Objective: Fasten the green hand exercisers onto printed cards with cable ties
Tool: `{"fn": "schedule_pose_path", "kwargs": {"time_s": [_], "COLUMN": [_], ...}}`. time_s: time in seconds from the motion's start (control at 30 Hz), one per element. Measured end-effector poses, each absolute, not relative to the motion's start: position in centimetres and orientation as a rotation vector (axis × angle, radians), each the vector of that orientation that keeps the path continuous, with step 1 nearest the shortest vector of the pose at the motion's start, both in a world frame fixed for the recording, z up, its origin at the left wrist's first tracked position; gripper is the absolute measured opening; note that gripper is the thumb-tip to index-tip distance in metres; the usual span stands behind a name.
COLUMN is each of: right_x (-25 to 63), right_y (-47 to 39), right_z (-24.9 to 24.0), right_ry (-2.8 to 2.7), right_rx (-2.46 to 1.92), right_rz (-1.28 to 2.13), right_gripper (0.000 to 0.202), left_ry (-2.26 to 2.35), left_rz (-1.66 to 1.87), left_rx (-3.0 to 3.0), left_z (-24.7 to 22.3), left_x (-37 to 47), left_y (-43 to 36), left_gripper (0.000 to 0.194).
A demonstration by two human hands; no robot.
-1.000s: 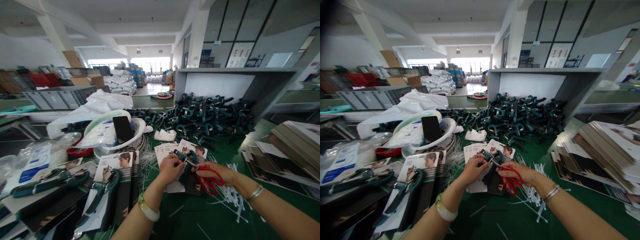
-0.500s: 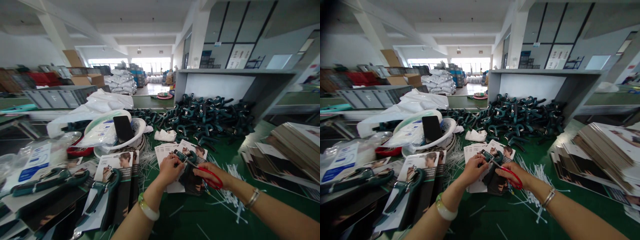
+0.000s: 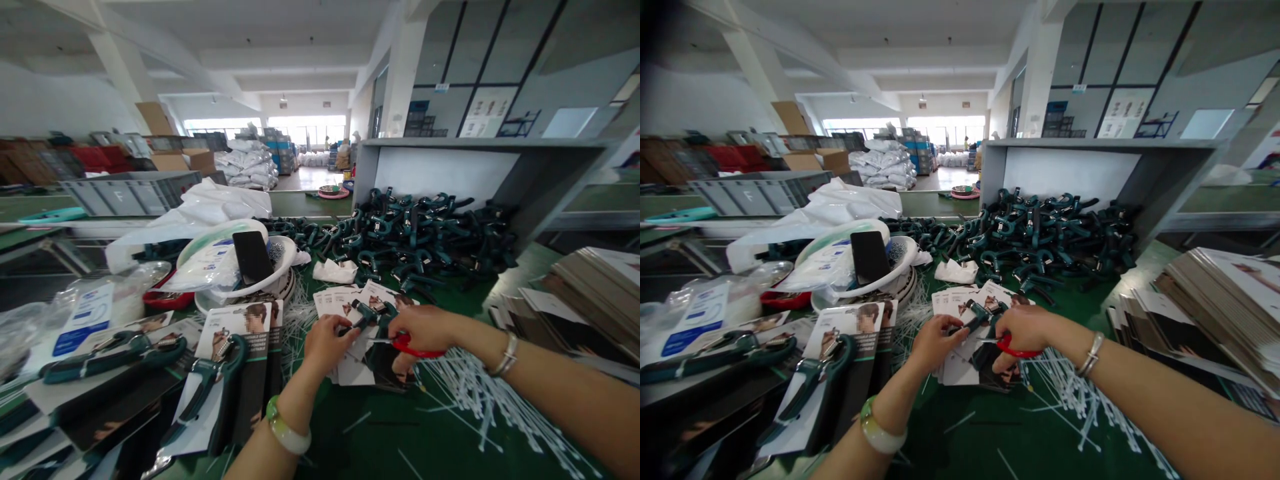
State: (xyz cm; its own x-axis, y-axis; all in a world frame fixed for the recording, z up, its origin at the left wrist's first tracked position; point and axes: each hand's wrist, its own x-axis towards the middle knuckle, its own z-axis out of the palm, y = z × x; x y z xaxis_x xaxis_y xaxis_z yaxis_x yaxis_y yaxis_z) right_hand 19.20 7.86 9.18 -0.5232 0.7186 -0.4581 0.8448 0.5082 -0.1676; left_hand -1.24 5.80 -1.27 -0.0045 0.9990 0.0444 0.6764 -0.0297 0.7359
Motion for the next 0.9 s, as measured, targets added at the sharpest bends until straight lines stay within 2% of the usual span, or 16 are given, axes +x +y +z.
{"fn": "schedule_pose_path", "kwargs": {"time_s": [0.4,0.57,0.67,0.73,0.83,0.9], "right_x": [16.6,18.2,21.1,24.2,30.4,34.4], "right_y": [10.0,8.4,7.3,6.9,7.0,7.3], "right_z": [8.2,7.3,6.8,5.9,3.4,1.5], "right_ry": [2.362,2.468,2.435,2.433,2.328,2.278], "right_rx": [1.245,1.174,1.367,1.664,2.121,2.232], "right_rz": [-0.638,-1.025,-1.25,-1.1,-0.46,-0.222], "right_gripper": [0.046,0.044,0.043,0.044,0.047,0.043], "left_ry": [1.579,1.581,1.593,1.594,1.575,1.578], "left_rz": [0.915,0.928,0.981,1.035,1.255,1.485], "left_rx": [1.678,1.726,1.797,1.861,1.891,1.892], "left_z": [-3.1,-3.4,-3.4,-3.1,-1.4,0.4], "left_x": [-2.1,-2.4,-2.1,-1.9,-2.6,-4.4], "left_y": [7.2,6.7,6.1,5.7,4.8,3.4], "left_gripper": [0.03,0.031,0.027,0.024,0.016,0.015]}}
